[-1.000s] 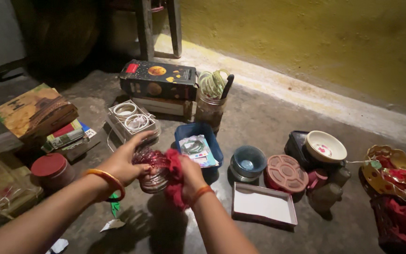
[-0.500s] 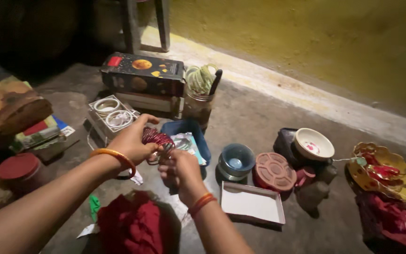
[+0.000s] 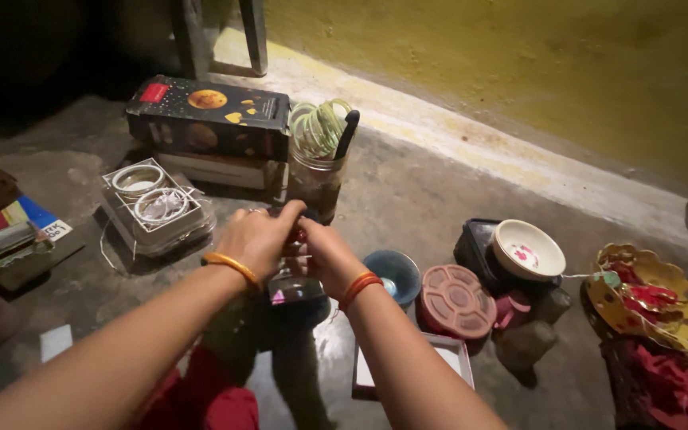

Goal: The person sits on the floor and organizes various jewelry items. They place bangles into a blue container, wipe a white box with a red cloth, and arrange gold-colored bangles and necklaces into boxes and plastic containers.

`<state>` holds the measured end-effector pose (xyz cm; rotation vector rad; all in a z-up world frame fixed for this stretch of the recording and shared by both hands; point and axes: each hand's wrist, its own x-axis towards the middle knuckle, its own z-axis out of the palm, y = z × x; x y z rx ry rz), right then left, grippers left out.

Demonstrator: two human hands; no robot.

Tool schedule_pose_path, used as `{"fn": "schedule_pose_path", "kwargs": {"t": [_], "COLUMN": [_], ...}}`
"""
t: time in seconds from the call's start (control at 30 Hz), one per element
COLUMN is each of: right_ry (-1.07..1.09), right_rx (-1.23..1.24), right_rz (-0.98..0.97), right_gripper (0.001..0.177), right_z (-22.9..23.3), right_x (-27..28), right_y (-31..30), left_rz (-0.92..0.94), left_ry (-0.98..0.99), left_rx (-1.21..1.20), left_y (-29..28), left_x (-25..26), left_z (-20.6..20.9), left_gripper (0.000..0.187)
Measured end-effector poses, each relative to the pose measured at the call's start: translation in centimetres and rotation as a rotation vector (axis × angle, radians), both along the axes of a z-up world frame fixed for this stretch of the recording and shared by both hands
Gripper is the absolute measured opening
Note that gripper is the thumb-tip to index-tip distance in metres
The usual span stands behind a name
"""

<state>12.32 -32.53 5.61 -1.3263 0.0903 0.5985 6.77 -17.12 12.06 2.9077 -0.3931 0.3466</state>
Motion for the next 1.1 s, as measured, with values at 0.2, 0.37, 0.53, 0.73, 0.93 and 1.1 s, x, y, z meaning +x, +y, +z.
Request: {"fn": "schedule_pose_path", "kwargs": {"t": [0.2,0.37,0.53,0.73,0.93,1.1], "right_ry": [-0.096,0.014,-0.034,-0.357,-0.677,-0.857], "right_rx": [-0.235,-0.02,-0.053,-0.249,-0.77,-0.967], "right_rz": [-0.094,-0.135,-0.168,-0.255,-0.354,-0.4], "right_gripper": [0.047,0.045,0.046,0.047,0.038,0.036], "right_z": [-1.3,-1.4,-2.1,-2.1,-0.6,-1.4], "right_x": [0.4,0.0,1.0,-0.4,-3.0,-3.2], "right_y": [0.7,0.7,-0.2,-1.2,-1.0,-1.5], "left_rz": [-0.126,-0.034,-0.045,-0.112,-0.108,0.197], "left_ry": [-0.18,0.053,0.084,0.102,0.102,-0.042], "left_rx": [0.163,0.042,0.002,-0.084,-0.154,-0.355], "left_y": [-0.1,-0.3,-0.9,-1.8,-1.8,0.2], "left_x": [2.5,3.6,2.8,-2.5,-4.5,-2.8], "left_z": [-5.7,-6.2,-5.9,-4.8,-2.5,-4.7], "left_gripper": [0.054,0.073,0.079,0.08,0.063,0.031]}}
